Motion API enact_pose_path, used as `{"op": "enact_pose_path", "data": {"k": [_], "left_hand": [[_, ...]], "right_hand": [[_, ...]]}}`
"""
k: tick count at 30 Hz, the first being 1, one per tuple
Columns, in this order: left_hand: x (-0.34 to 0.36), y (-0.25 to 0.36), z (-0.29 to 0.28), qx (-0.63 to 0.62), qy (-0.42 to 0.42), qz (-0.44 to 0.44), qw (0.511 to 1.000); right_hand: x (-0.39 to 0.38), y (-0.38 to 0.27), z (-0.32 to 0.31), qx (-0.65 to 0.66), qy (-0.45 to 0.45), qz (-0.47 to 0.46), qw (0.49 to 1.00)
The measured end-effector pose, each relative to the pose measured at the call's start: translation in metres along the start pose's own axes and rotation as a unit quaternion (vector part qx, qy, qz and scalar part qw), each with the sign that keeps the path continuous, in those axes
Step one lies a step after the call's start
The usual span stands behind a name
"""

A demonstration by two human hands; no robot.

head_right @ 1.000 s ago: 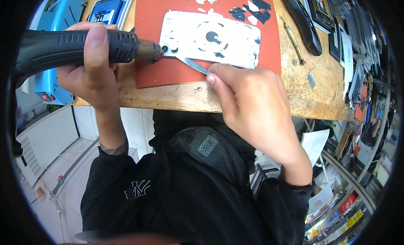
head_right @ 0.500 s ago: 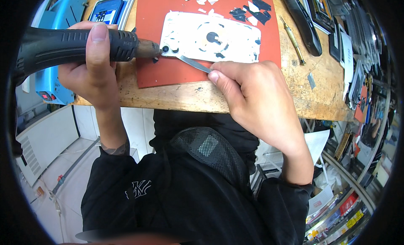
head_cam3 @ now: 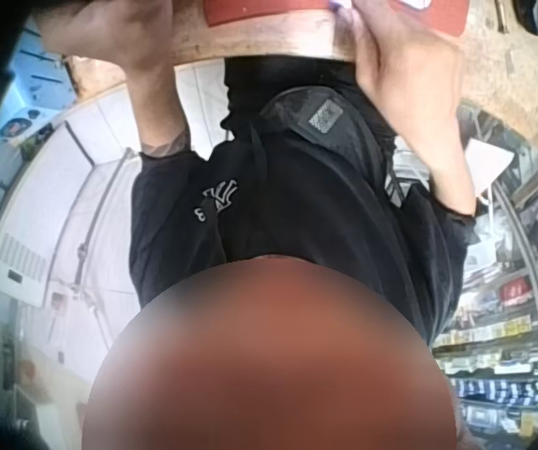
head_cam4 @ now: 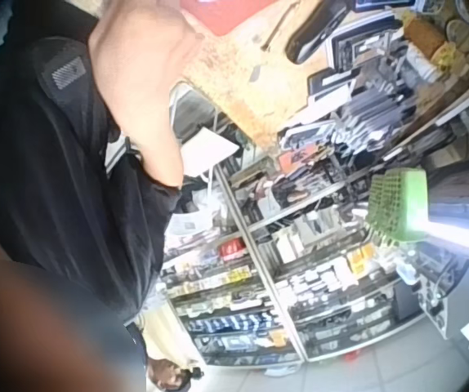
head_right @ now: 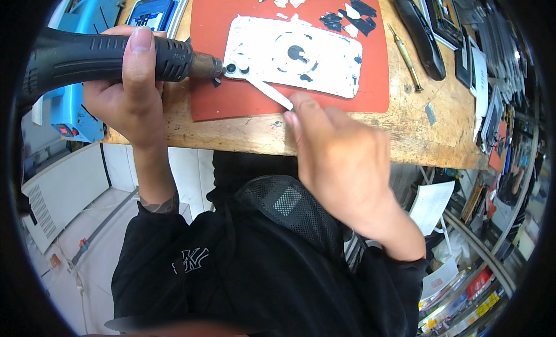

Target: The person uses a heat gun and a metal pry tool to remove adhesive residue from the back of a smartphone. They then use a small rotary tool to scrape the surface and a screwdriver to remove screws from the device.

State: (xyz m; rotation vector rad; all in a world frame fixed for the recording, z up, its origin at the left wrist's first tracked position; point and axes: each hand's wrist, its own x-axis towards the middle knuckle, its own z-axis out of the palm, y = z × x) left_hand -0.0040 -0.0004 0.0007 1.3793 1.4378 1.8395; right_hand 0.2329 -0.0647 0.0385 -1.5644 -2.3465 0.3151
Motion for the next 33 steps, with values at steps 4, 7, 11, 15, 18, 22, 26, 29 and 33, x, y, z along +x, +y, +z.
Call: {"op": "enact_pose_path", "data": {"k": [4, 7, 11, 15, 18, 22, 26, 29, 33], "left_hand": [[-0.001, 0.000, 0.002, -0.007, -0.009, -0.002, 1.000], [0.000, -0.004, 0.005, -0.017, -0.003, 0.023, 1.000], [0.000, -0.003, 0.001, -0.008, -0.021, 0.003, 1.000], [0.000, -0.005, 0.001, -0.026, -0.024, 0.021, 0.999], [0.001, -0.007, 0.001, -0.020, -0.023, 0.031, 0.999], [0.002, -0.010, 0.002, -0.033, -0.025, 0.043, 0.998], [0.002, -0.009, 0.000, -0.008, -0.029, 0.027, 0.999], [0.003, -0.008, 0.004, -0.024, -0.013, 0.041, 0.999], [0.000, -0.002, 0.001, -0.039, -0.022, 0.004, 0.999]], "right_hand": [[-0.012, -0.016, 0.015, -0.036, 0.046, 0.018, 0.998], [-0.015, -0.018, 0.016, -0.032, 0.044, 0.037, 0.998], [-0.010, -0.008, 0.020, 0.000, 0.068, 0.011, 0.998], [-0.010, -0.004, 0.022, 0.001, 0.071, 0.000, 0.997], [-0.008, -0.005, 0.024, -0.003, 0.075, -0.012, 0.997], [-0.006, -0.012, 0.024, -0.013, 0.053, 0.011, 0.998], [-0.006, -0.021, 0.023, -0.032, 0.047, 0.026, 0.998], [-0.005, -0.026, 0.024, -0.052, 0.042, 0.033, 0.997], [-0.003, -0.029, 0.026, -0.106, 0.007, 0.033, 0.994]]}}
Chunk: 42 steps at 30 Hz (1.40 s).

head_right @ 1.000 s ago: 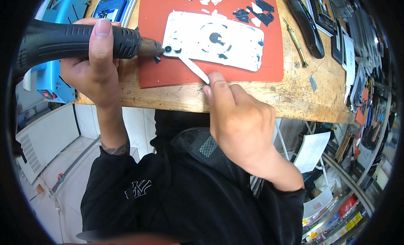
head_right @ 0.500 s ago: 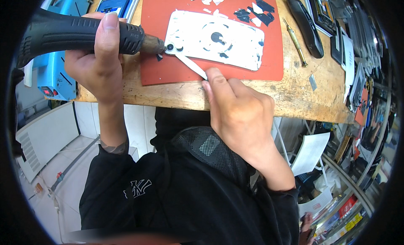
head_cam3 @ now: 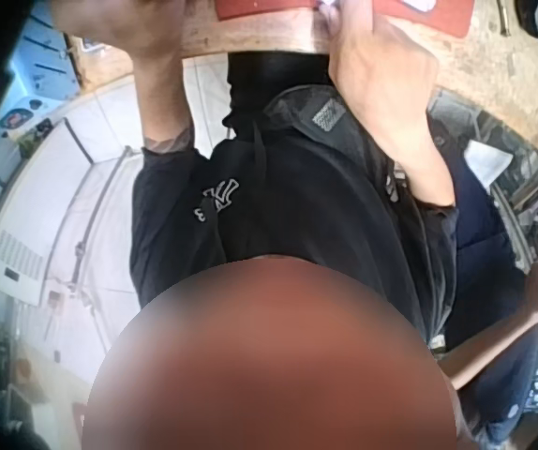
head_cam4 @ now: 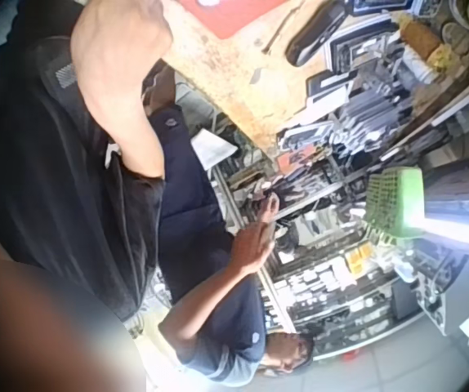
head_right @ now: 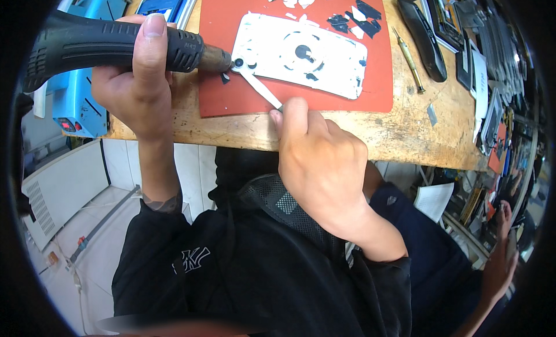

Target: The person uses a heat gun and a metal pry tool to remove adhesive residue from the back of a smartphone. They then use a small rotary tool to scrape the surface and a screwdriver to remove screws from the device.

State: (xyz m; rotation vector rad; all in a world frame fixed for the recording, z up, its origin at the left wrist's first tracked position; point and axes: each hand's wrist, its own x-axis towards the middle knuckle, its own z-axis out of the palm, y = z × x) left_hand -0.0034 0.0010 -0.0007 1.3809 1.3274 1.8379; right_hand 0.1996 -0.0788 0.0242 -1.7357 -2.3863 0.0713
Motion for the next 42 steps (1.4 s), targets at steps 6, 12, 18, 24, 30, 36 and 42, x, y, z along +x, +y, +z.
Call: {"op": "enact_pose_path", "data": {"k": [6, 12, 18, 24, 30, 36, 42], "left_hand": [[0.001, -0.001, 0.002, 0.014, 0.016, 0.007, 1.000], [0.002, 0.000, 0.003, -0.010, 0.025, -0.013, 1.000], [0.005, -0.001, 0.003, -0.017, 0.031, -0.014, 0.999], [0.002, 0.001, 0.003, -0.009, 0.024, -0.022, 0.999], [0.003, -0.001, 0.004, -0.019, 0.021, -0.012, 1.000], [0.002, -0.003, 0.003, -0.003, 0.026, -0.003, 1.000], [0.002, -0.003, 0.003, -0.001, 0.023, -0.014, 1.000]], "right_hand": [[0.003, -0.001, -0.003, 0.018, -0.045, 0.008, 0.999], [0.003, -0.002, -0.004, 0.060, -0.065, 0.038, 0.995], [0.004, 0.000, -0.005, 0.084, -0.071, 0.039, 0.993], [0.005, 0.002, -0.005, 0.094, -0.075, 0.041, 0.992], [0.006, 0.003, -0.007, 0.101, -0.085, 0.044, 0.990], [0.008, 0.005, -0.011, 0.118, -0.101, 0.047, 0.987], [0.010, 0.006, -0.013, 0.137, -0.105, 0.057, 0.983]]}}
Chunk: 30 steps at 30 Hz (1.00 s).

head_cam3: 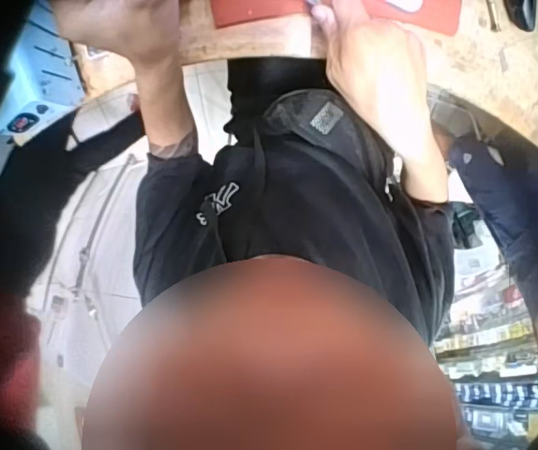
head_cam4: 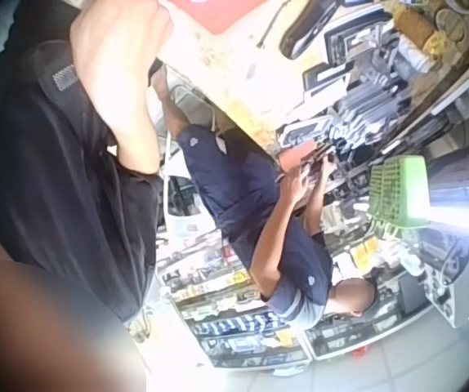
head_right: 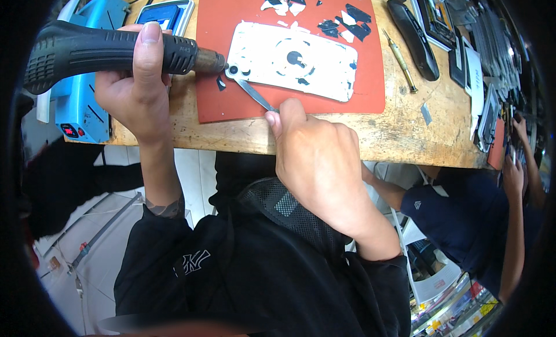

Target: The person uses a heat gun and a metal pry tool to remove adhesive residue from the back of a smartphone. They then use a small rotary tool to scrape the surface and a screwdriver to remove screws from the device.

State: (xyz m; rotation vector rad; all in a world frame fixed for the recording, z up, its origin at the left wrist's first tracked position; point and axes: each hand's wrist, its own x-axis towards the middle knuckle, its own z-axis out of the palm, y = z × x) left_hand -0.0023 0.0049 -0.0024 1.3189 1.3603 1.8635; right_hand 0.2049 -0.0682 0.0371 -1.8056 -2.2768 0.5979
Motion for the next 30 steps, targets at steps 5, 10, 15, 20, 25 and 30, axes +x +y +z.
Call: {"op": "enact_pose_path", "data": {"k": [5, 10, 15, 20, 25, 30], "left_hand": [[0.0017, -0.0016, -0.0001, 0.003, 0.002, 0.017, 1.000], [0.0004, 0.0007, -0.0004, 0.005, 0.000, -0.003, 1.000], [0.0018, 0.0010, 0.0028, -0.070, -0.035, 0.017, 0.997], [0.0017, 0.0023, 0.0005, -0.069, -0.042, 0.011, 0.997], [0.0003, 0.0020, -0.0012, -0.065, -0.044, 0.012, 0.997], [0.0008, 0.0049, 0.0011, -0.067, -0.037, 0.007, 0.997]], "right_hand": [[0.0008, 0.0017, -0.0021, 0.022, -0.009, 0.009, 1.000], [0.0014, 0.0021, -0.0023, 0.020, -0.011, 0.011, 1.000], [0.0009, 0.0022, -0.0020, 0.016, -0.014, 0.014, 1.000], [0.0015, 0.0020, -0.0021, 0.017, -0.013, 0.015, 1.000], [0.0021, 0.0016, -0.0028, 0.013, -0.015, 0.016, 1.000], [0.0018, 0.0023, -0.0036, 0.020, -0.021, 0.018, 0.999]]}}
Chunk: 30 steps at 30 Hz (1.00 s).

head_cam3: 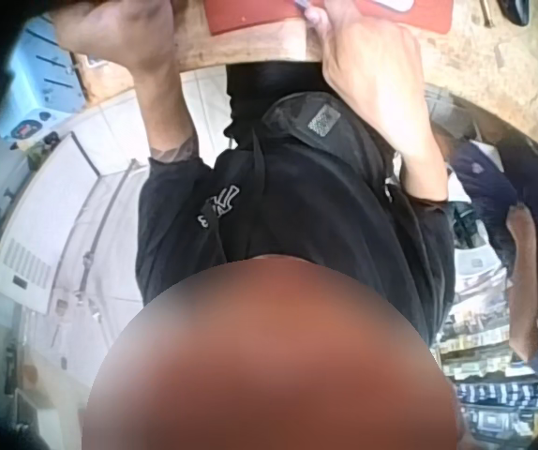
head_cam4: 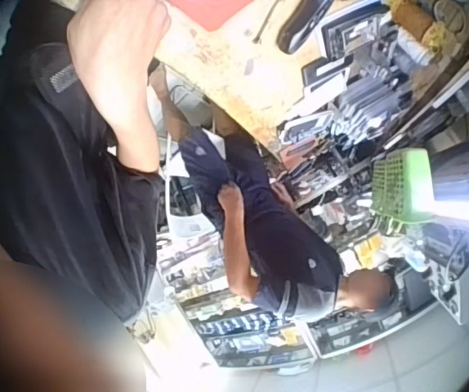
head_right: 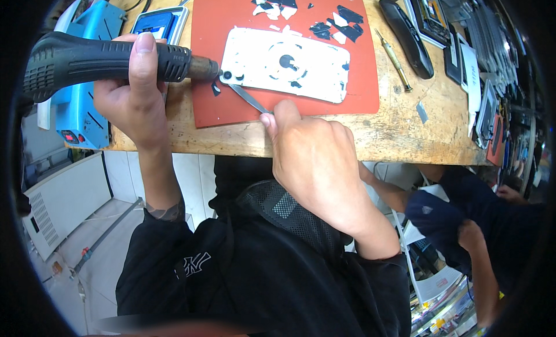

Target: The person uses a heat gun and a metal pry tool to remove adhesive residue from the back of a smartphone. They then use a small rotary tool to scrape the surface and a screwdriver to remove screws from the device.

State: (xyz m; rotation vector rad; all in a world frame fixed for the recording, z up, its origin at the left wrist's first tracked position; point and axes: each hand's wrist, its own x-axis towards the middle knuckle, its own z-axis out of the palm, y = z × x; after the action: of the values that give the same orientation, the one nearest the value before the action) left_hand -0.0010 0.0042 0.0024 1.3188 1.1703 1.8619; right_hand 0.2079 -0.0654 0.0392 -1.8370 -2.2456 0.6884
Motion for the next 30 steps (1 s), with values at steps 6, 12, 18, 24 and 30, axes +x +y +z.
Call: {"op": "enact_pose_path", "data": {"k": [6, 12, 18, 24, 30], "left_hand": [[0.000, -0.002, 0.002, 0.005, 0.000, -0.007, 1.000], [-0.004, -0.011, 0.002, 0.010, 0.042, -0.033, 0.999], [-0.001, -0.010, -0.006, 0.078, 0.096, -0.073, 0.990], [0.002, -0.023, -0.017, 0.097, 0.057, -0.059, 0.992], [0.004, -0.028, -0.018, 0.088, 0.071, -0.055, 0.992]], "right_hand": [[0.002, 0.001, -0.002, -0.003, 0.004, -0.003, 1.000], [-0.001, 0.009, 0.001, 0.027, -0.002, 0.002, 1.000], [-0.003, 0.013, 0.011, 0.053, 0.013, -0.044, 0.998], [-0.003, 0.013, 0.019, 0.061, 0.043, -0.058, 0.996], [0.001, 0.017, 0.024, 0.059, 0.038, -0.066, 0.995]]}}
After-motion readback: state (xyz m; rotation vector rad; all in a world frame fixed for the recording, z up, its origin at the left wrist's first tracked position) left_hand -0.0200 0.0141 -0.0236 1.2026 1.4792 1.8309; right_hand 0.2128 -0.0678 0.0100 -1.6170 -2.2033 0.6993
